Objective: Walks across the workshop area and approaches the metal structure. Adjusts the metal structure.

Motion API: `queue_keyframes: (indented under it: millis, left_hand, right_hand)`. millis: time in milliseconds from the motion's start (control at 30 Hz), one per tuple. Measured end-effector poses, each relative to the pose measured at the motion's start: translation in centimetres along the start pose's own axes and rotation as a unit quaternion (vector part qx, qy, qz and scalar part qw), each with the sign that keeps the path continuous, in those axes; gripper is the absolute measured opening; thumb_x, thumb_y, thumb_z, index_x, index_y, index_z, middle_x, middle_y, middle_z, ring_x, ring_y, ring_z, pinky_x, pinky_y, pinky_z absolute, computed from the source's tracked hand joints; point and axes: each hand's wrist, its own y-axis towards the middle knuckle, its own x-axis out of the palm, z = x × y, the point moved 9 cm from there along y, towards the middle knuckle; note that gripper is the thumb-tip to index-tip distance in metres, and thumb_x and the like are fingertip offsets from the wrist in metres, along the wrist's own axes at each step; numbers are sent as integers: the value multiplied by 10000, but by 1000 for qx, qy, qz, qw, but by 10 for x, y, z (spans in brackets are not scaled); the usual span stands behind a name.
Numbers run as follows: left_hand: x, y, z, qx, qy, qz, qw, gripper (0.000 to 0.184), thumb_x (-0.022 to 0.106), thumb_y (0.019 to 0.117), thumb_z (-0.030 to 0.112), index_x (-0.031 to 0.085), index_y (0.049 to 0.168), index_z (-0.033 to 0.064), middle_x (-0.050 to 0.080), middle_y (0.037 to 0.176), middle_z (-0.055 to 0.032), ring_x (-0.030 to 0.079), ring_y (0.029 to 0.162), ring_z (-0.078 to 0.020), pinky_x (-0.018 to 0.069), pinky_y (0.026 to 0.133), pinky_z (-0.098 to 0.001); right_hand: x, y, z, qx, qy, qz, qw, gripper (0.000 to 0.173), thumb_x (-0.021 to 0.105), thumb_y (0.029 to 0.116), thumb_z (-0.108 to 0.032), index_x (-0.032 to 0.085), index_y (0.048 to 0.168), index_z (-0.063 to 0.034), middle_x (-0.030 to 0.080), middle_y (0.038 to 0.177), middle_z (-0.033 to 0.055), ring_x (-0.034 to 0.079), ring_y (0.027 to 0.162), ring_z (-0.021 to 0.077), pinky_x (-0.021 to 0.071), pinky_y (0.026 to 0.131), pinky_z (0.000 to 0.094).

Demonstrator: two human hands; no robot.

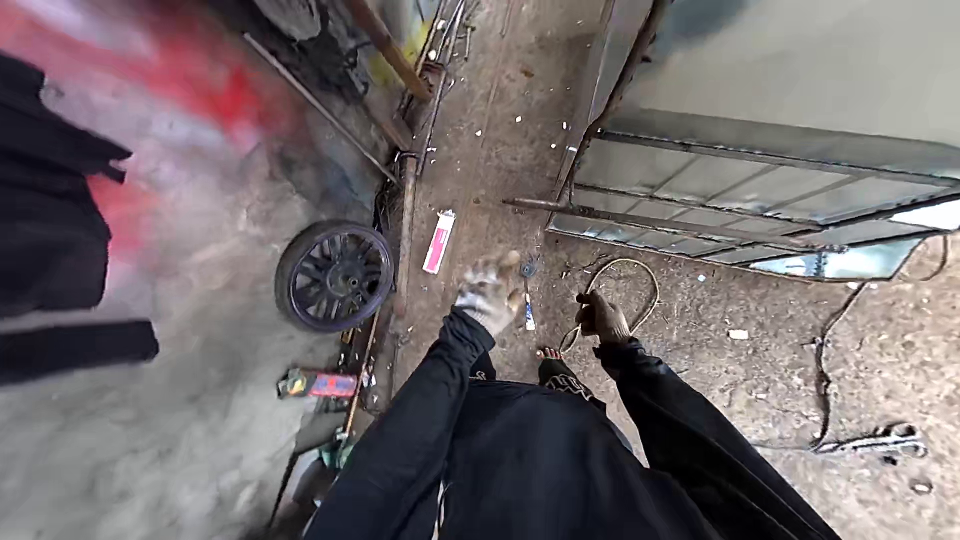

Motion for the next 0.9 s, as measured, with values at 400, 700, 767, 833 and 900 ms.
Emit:
queue_keyframes:
  millis: [400, 700, 767, 833, 900]
  left_hand:
    - [19, 171, -42, 173, -11, -197, 965, 626, 626, 951, 525, 526, 1490, 223, 514, 1523, -114, 441, 1438, -323, 392, 1139, -569]
    - [86, 225, -41, 292, -23, -132, 947, 711, 751, 864, 537, 570, 1448, 174, 617, 1404, -116, 597, 1280, -306, 499, 1052, -551]
    - [109, 231, -42, 324, -18, -116, 939, 679, 719, 886, 548, 570, 1443, 192, 651, 1352, -104, 637, 1219, -298, 531, 1002, -549]
    - [126, 234, -43, 369, 7, -70, 927, 597, 662, 928, 535, 593, 1421, 205, 677, 1298, -95, 654, 1173, -300, 541, 948, -536]
    - [134, 236, -44, 416, 22, 7, 909, 518, 631, 953, 515, 629, 1369, 206, 693, 1236, -100, 664, 1114, -316, 547, 883, -532]
  right_hand:
    - [128, 26, -21, -8, 228, 155, 961, 683, 116, 1115, -506, 544, 1404, -60, 712, 995, 170, 690, 727, 274, 589, 664, 451]
    - [93, 128, -38, -117, 437, 243, 858, 823, 1, 1042, -645, 505, 1415, -112, 686, 1070, 119, 691, 890, 260, 592, 744, 465]
    - [66, 176, -25, -192, 509, 263, 797, 805, 36, 1012, -714, 520, 1372, -181, 706, 1081, 79, 707, 930, 252, 598, 758, 468]
    - [41, 218, -30, -273, 565, 275, 728, 775, 53, 1011, -726, 526, 1327, -200, 708, 1034, 71, 710, 923, 258, 600, 766, 489]
    - [25, 252, -47, -324, 600, 289, 671, 786, 64, 994, -756, 551, 1259, -199, 688, 951, 53, 693, 866, 224, 590, 744, 474]
